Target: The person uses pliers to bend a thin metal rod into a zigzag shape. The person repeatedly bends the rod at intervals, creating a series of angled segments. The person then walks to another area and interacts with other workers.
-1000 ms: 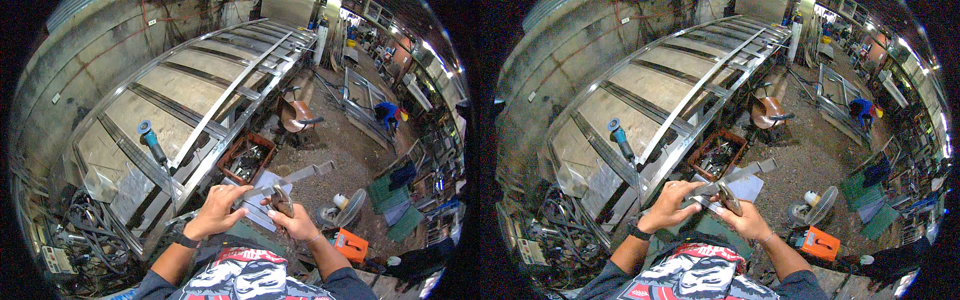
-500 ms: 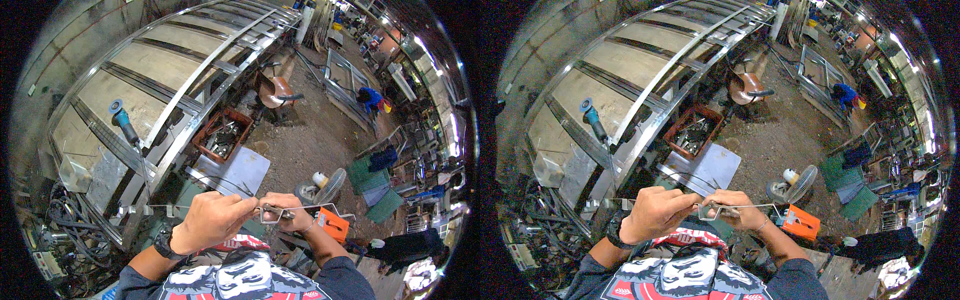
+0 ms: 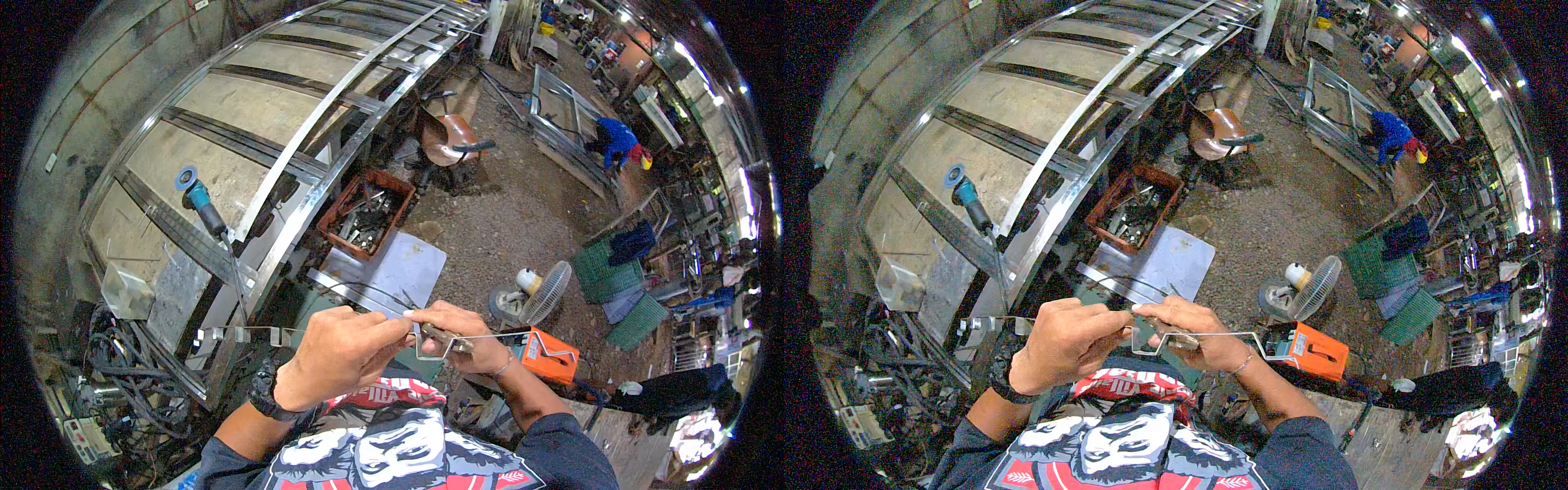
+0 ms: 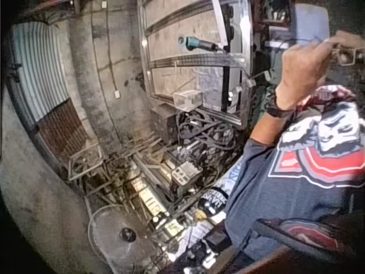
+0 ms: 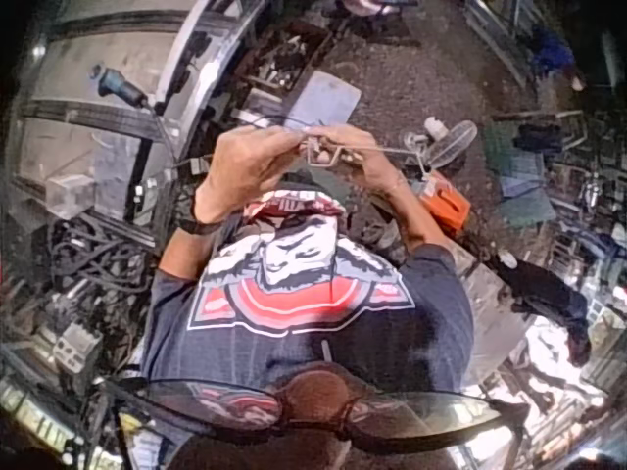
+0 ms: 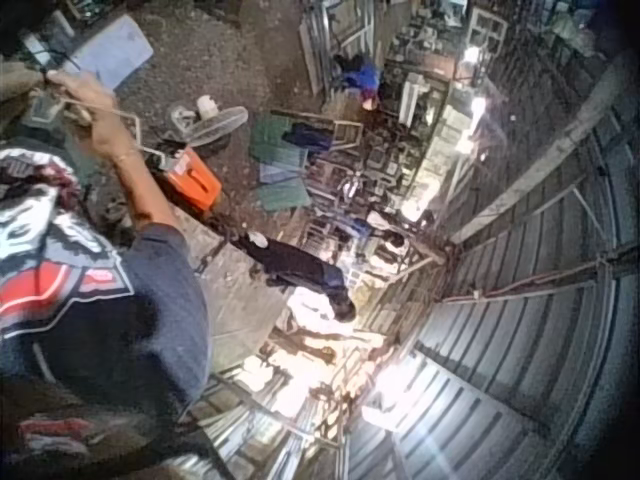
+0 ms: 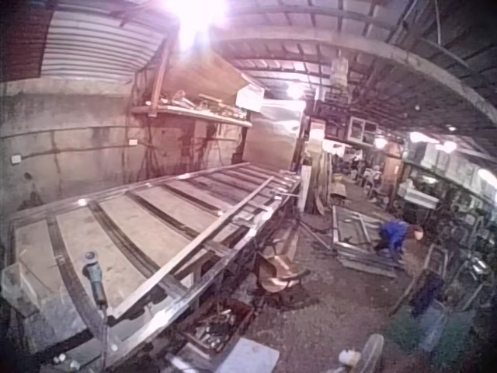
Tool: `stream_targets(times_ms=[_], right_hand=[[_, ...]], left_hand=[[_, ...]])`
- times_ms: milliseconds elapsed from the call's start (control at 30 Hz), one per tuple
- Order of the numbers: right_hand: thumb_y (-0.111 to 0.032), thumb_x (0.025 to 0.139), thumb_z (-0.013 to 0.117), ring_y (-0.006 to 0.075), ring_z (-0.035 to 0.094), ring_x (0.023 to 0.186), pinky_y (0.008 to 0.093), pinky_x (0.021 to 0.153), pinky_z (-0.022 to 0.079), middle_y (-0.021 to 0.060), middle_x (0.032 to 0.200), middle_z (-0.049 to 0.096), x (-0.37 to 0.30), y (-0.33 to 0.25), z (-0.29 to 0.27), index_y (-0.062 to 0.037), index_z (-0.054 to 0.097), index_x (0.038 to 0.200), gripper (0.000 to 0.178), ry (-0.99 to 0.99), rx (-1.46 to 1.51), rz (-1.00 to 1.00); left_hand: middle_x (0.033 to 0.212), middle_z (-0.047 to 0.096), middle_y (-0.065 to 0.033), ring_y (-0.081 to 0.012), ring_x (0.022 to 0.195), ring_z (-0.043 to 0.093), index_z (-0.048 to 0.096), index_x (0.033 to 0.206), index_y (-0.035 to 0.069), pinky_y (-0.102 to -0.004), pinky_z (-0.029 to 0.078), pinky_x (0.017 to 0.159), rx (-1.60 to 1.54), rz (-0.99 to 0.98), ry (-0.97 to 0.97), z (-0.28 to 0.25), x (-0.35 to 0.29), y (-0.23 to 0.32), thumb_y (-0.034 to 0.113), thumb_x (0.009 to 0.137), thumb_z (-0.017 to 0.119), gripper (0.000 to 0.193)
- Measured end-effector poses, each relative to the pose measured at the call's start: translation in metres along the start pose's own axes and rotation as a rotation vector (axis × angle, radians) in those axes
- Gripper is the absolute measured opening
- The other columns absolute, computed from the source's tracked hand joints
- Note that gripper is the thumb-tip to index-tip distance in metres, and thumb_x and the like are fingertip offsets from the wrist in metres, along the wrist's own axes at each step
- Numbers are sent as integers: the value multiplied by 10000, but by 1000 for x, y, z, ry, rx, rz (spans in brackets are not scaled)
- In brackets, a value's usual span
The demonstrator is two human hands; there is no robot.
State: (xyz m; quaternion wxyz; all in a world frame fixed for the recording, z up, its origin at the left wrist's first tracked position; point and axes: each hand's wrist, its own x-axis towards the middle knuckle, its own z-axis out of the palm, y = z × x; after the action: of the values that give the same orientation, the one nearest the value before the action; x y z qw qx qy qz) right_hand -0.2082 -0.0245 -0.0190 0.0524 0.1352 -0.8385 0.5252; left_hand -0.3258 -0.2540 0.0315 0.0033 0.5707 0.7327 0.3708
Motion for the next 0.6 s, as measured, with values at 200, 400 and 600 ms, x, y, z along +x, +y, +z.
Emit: stream_targets(times_ms=[200,400,600], right_hand=[[-133,896,776,251,582,816,370,746,486,87,882,595,0,-3,3,-88,628,1402,529,-30,60,-18],[-197,937,747,240,587,764,364,678,475,87,845,589,-2,-5,4,-79,644,1365,456,21,-9,-52],[-249,869,762,304,631,757,381,670,498,120,857,619,0,0,7,-30,660,1278,475,21,-3,-137]], left_hand=[[752,634,-49,-279,592,595,694,1030,105,-393,453,563,-31,4,26,0,-2,0,159,862,754,186],[763,623,-41,-273,634,605,694,1076,111,-391,452,595,-8,16,-23,0,-2,4,128,837,749,246],[766,599,-39,-257,661,613,692,1151,123,-384,449,614,42,23,-87,4,-3,3,112,820,744,336]])
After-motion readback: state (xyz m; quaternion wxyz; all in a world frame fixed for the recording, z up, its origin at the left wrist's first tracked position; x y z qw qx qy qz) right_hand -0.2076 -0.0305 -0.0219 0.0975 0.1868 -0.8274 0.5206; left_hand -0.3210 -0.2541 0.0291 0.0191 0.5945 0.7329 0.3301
